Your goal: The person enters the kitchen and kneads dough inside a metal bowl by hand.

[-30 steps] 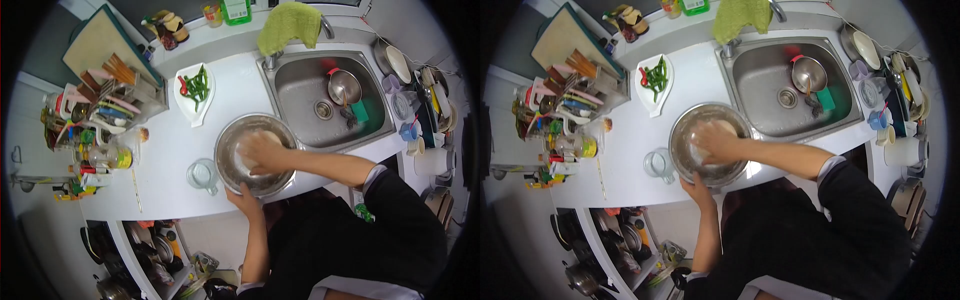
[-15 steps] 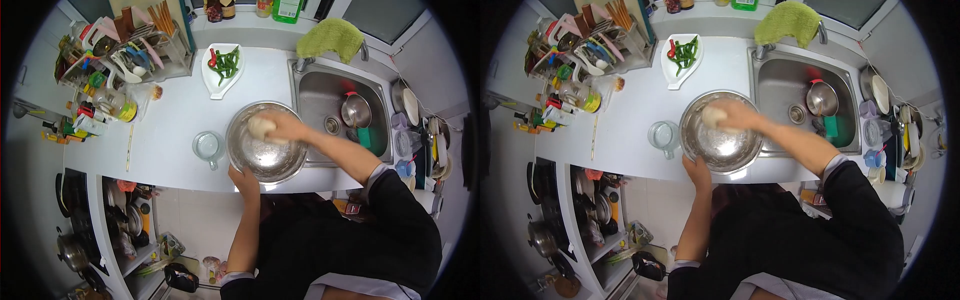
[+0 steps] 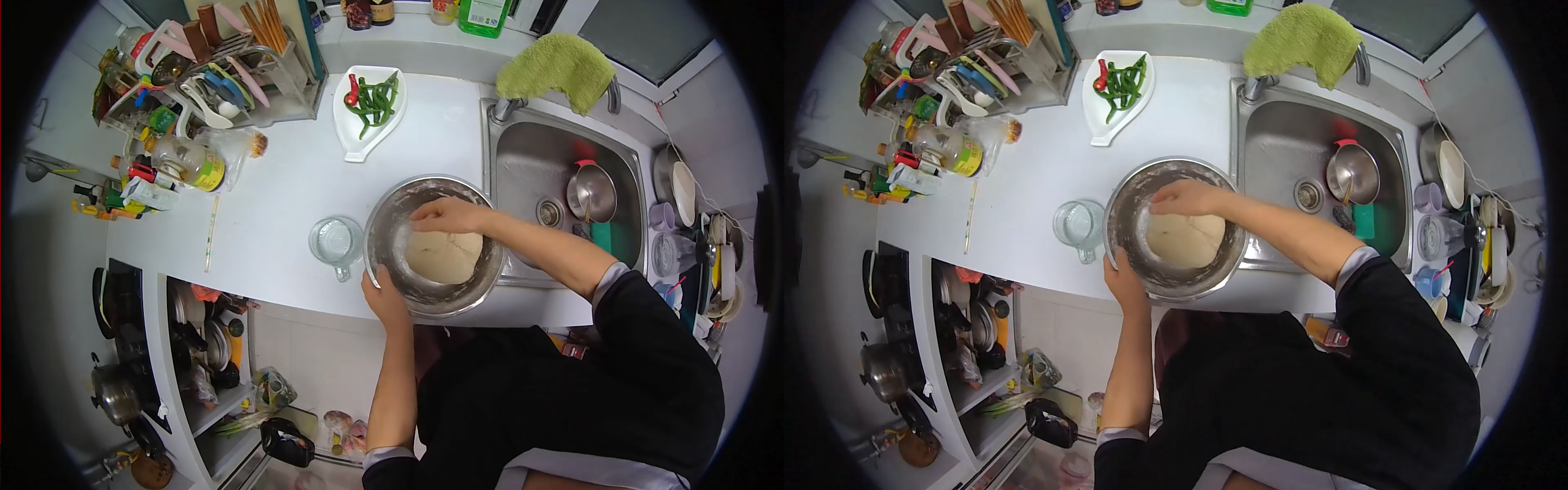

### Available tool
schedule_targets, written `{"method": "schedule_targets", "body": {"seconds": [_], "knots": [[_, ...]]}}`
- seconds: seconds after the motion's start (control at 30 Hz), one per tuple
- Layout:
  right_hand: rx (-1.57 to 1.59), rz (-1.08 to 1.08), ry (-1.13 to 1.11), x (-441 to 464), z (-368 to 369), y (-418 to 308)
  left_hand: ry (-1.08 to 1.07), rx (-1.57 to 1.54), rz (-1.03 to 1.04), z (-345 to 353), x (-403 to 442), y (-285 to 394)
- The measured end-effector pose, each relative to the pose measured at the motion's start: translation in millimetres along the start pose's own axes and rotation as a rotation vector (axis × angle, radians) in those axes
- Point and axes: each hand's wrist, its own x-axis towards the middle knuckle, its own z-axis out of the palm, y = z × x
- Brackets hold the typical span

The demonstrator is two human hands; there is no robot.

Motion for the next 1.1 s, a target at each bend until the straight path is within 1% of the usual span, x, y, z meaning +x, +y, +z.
{"method": "schedule_targets", "body": {"seconds": [0.03, 0.1, 0.13, 0.2, 0.27, 0.4, 0.43, 0.47, 0.53, 0.6, 0.67, 0.7, 0.77, 0.83, 0.9, 0.93, 1.0, 1.03, 1.1], "knots": [[-0.001, 0.002, -0.001, -6, 6, -4, -0.009, -0.101, -0.029, 2, 3, -1], [-0.505, -0.173, 0.227, -25, 32, -13, 0.001, -0.113, -0.055, 2, 3, -2], [-0.502, -0.169, 0.231, -40, 47, -15, 0.006, -0.126, -0.079, 2, 2, -1], [-0.676, -0.474, 0.531, -62, 66, -18, 0.005, -0.14, -0.074, 6, 3, 6], [-0.672, -0.431, 0.578, -61, 69, -13, 0.006, -0.155, -0.096, 5, -3, 8], [-0.65, -0.349, 0.652, -29, 56, 11, 0.02, -0.039, -0.108, 8, -1, 20], [-0.655, -0.339, 0.646, -20, 52, 16, 0.033, 0.011, -0.107, 10, -1, 23], [-0.648, -0.366, 0.644, -13, 49, 22, 0.031, 0.008, -0.121, 10, -1, 21], [-0.643, -0.386, 0.631, -4, 44, 24, 0.007, -0.03, -0.074, 7, -2, 17], [-0.636, -0.297, 0.582, 5, 40, 22, 0.0, 0.024, -0.081, 6, 0, 19], [-0.619, -0.258, 0.569, 9, 41, 20, -0.009, 0.083, -0.084, 1, -2, 16], [-0.611, -0.225, 0.564, 9, 39, 18, -0.018, 0.114, -0.051, 1, 0, 14], [-0.632, -0.235, 0.547, 8, 38, 19, -0.021, 0.134, -0.002, 1, -3, 13], [-0.653, -0.263, 0.527, 15, 33, 17, 0.006, 0.15, -0.004, 5, -2, 20], [-0.455, -0.223, 0.397, 13, 31, 21, 0.028, 0.19, 0.043, 4, -2, 18], [-0.455, -0.223, 0.404, 4, 27, 6, 0.047, 0.225, 0.079, 5, -2, 16], [-0.394, 0.006, 0.191, -17, 18, -29, 0.056, 0.21, 0.067, 7, -2, 13], [-0.394, 0.008, 0.197, -23, 21, -44, 0.069, 0.199, 0.048, 7, -2, 13], [-0.503, 0.109, 0.127, -31, 35, -64, 0.07, 0.214, 0.065, 6, -2, 12]]}}
